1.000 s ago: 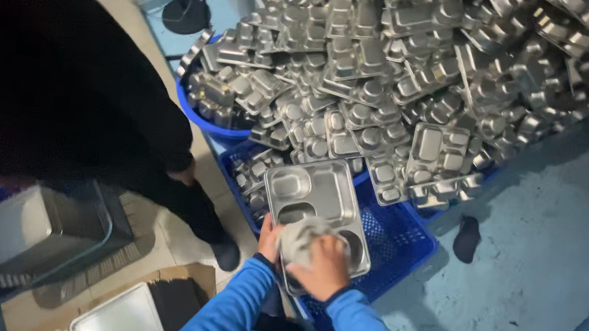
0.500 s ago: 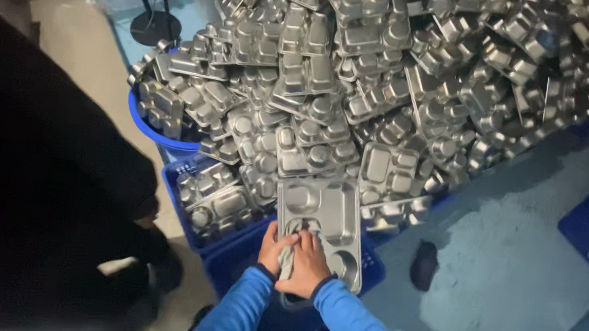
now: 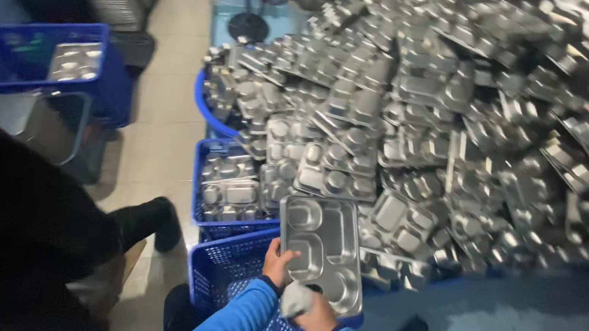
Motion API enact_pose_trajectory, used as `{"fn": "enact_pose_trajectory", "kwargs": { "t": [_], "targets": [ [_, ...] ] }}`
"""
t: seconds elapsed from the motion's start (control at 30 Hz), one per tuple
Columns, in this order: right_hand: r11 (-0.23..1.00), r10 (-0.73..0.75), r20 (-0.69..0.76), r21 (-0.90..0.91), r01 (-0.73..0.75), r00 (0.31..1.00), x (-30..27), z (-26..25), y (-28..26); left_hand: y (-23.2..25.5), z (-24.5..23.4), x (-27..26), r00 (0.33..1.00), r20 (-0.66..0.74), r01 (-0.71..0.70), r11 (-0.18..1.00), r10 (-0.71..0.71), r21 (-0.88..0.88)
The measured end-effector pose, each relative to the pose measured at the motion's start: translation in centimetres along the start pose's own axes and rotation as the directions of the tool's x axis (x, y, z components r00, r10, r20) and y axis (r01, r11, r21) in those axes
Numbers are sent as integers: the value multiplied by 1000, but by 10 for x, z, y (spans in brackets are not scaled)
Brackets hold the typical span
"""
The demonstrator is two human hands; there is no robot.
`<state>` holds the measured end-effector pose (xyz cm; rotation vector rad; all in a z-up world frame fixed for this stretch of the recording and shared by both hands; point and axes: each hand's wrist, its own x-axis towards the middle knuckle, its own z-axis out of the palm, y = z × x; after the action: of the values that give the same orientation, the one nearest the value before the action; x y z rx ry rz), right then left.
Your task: The person repeatedly picks up stainless steel compartment trays from a large pile, wipes them with a cloth, and places them into a blue basket. The process is continuous and repetitive throughout the clip.
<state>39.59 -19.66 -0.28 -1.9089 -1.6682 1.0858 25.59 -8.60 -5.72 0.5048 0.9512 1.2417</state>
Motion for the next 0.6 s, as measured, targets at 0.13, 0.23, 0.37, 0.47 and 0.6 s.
{"fn": "enact_pose_trajectory", "kwargs": {
  "t": [0.13, 0.23, 0.37, 0.47, 0.6],
  "targets": [
    [976, 81, -315, 218, -11, 946, 34, -44, -45, 13, -21, -6, 993, 17, -119, 973, 118, 200],
    [770, -636, -322, -203, 604, 702, 65, -70, -101, 15, -33, -10, 981, 61, -196, 936, 186, 292],
    [806, -572, -213, -325, 495, 792, 87, -41, -153, 19, -47, -15, 947, 135, -316, 918, 291, 238],
    [699, -705, -165, -321, 639, 689, 99, -36, -144, 32, -56, -9, 956, 110, -285, 951, 272, 123],
    [716, -651, -250, -517, 469, 717, 111, -26, -113, 55, -95, -18, 984, 28, -174, 984, 173, 34]
  ]
}}
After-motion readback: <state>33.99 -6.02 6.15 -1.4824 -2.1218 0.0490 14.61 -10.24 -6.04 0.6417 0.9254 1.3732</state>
